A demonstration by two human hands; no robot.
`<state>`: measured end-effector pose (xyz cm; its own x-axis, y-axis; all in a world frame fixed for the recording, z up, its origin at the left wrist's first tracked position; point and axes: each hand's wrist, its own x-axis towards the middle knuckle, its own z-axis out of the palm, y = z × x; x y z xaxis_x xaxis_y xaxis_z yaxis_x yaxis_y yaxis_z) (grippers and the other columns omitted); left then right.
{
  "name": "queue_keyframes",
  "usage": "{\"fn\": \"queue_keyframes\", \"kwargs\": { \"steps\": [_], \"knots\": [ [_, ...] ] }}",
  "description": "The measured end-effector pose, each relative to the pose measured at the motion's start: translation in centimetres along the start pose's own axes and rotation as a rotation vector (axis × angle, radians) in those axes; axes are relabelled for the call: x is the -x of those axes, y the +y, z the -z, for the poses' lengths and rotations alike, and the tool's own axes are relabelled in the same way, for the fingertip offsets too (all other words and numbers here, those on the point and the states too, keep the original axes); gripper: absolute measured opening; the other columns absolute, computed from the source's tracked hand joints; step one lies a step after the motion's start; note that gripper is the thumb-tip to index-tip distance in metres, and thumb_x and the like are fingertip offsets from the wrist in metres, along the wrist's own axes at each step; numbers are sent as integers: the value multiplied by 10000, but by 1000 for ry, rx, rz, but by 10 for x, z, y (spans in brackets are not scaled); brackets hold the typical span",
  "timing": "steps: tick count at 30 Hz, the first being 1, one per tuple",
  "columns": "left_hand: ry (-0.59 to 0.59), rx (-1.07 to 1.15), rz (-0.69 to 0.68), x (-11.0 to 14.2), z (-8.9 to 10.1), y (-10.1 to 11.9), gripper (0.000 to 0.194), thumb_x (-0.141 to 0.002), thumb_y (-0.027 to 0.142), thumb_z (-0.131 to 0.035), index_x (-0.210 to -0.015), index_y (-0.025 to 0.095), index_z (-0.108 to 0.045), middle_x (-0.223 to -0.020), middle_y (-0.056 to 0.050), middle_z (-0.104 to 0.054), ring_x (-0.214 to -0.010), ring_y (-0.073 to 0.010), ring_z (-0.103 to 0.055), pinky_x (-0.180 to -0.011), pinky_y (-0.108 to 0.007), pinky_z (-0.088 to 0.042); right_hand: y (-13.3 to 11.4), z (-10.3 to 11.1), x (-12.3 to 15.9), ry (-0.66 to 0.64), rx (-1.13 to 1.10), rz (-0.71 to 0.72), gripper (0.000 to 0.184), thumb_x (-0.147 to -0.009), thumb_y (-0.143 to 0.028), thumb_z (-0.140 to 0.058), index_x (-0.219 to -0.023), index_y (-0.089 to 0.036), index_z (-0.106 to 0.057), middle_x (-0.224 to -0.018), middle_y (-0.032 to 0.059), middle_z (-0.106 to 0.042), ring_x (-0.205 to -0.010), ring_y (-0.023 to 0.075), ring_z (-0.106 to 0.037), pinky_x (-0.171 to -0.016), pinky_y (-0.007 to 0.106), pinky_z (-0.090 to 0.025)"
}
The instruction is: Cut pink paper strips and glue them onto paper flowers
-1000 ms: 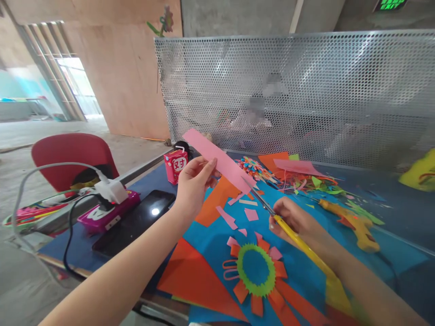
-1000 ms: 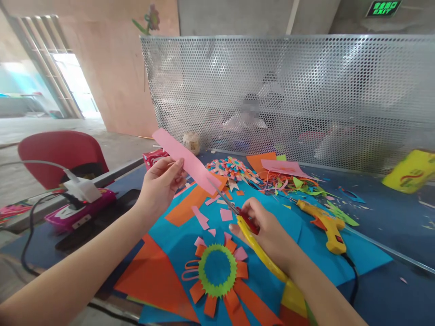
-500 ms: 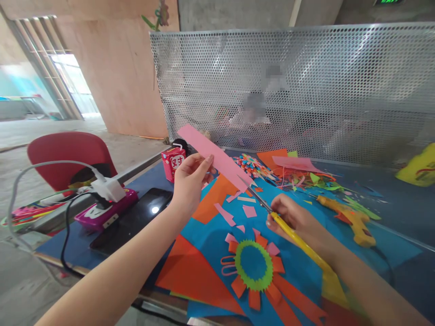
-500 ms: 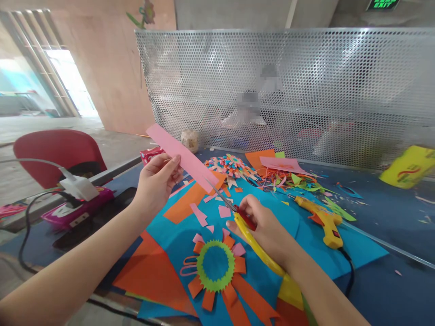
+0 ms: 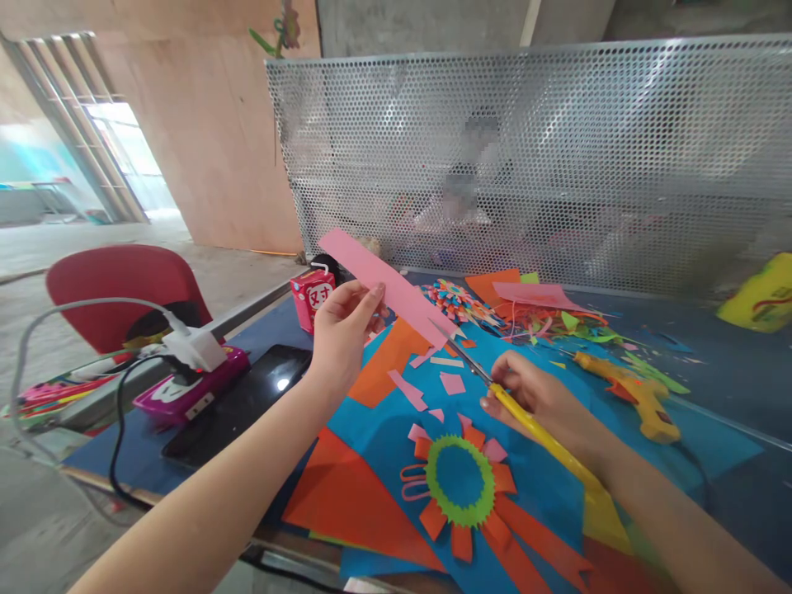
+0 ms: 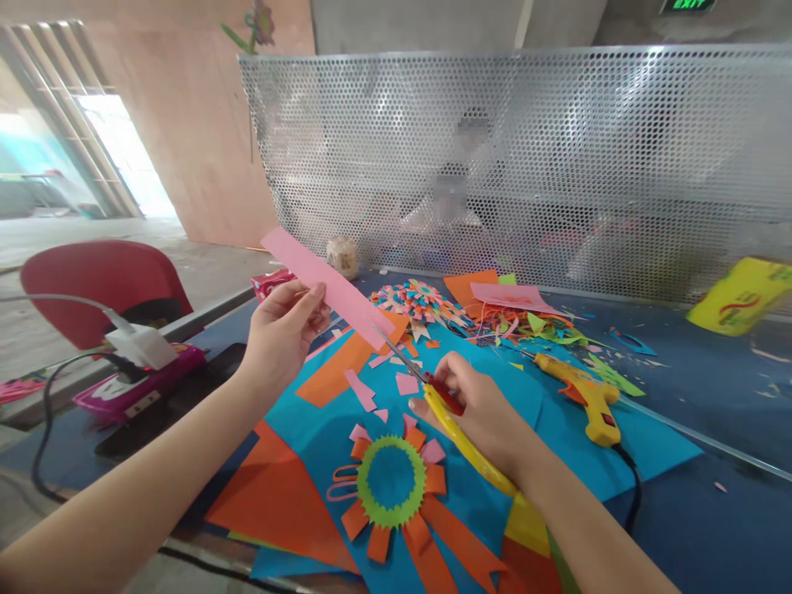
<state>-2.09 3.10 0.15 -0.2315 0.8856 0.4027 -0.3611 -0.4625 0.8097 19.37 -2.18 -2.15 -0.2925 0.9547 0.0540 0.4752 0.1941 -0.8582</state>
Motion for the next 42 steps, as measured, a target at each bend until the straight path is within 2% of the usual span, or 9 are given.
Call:
{"fn": "queue_keyframes", "kwargs": {
  "steps": [10,19,25,29,37,42],
  "knots": [
    [14,-6,-6,-1,0,-1,122,-619,231,-683,-661,168,-587,-540,38,-524,-492,-59,-489,-436,-175,-380,4,1,-2,28,23,21,295,-683,-357,-625,-734,-223,-368,-575,-74,-398,-494,80,-353,-436,194,-276],
    [37,-61,-6,-1,1,-1,138,-619,248,-684,-646,172,-571,-519,37,-511,-491,-66,-483,-407,-173,-353,-4,2,-1,22,36,-37,335,-659,-432,-619,-713,-229,-358,-512,-92,-386,-374,61,-333,-365,195,-265],
    [47,-73,7,-1,1,-1,161,-599,262,-695,-634,175,-564,-505,37,-514,-483,-68,-491,-393,-171,-340,2,1,-2,25,42,17,307,-677,-377,-620,-716,-222,-357,-553,-79,-368,-470,78,-353,-422,196,-276],
    [12,-83,16,0,1,-2,169,-605,279,-691,-671,172,-577,-535,32,-525,-484,-67,-492,-394,-170,-342,3,0,-2,10,20,5,267,-704,-343,-598,-727,-223,-360,-566,-81,-347,-477,73,-340,-429,188,-276],
    [-38,-67,38,1,1,-4,148,-638,278,-668,-676,171,-574,-526,36,-513,-471,-59,-473,-396,-171,-332,1,0,-1,4,36,-15,265,-724,-396,-560,-730,-231,-352,-573,-80,-353,-450,74,-354,-393,189,-284],
    [-38,-67,50,1,1,-4,164,-633,291,-672,-676,166,-574,-542,32,-526,-473,-57,-475,-394,-168,-329,2,-1,-2,34,58,6,281,-710,-396,-575,-718,-220,-356,-546,-85,-350,-451,67,-316,-403,189,-245]
  ]
}}
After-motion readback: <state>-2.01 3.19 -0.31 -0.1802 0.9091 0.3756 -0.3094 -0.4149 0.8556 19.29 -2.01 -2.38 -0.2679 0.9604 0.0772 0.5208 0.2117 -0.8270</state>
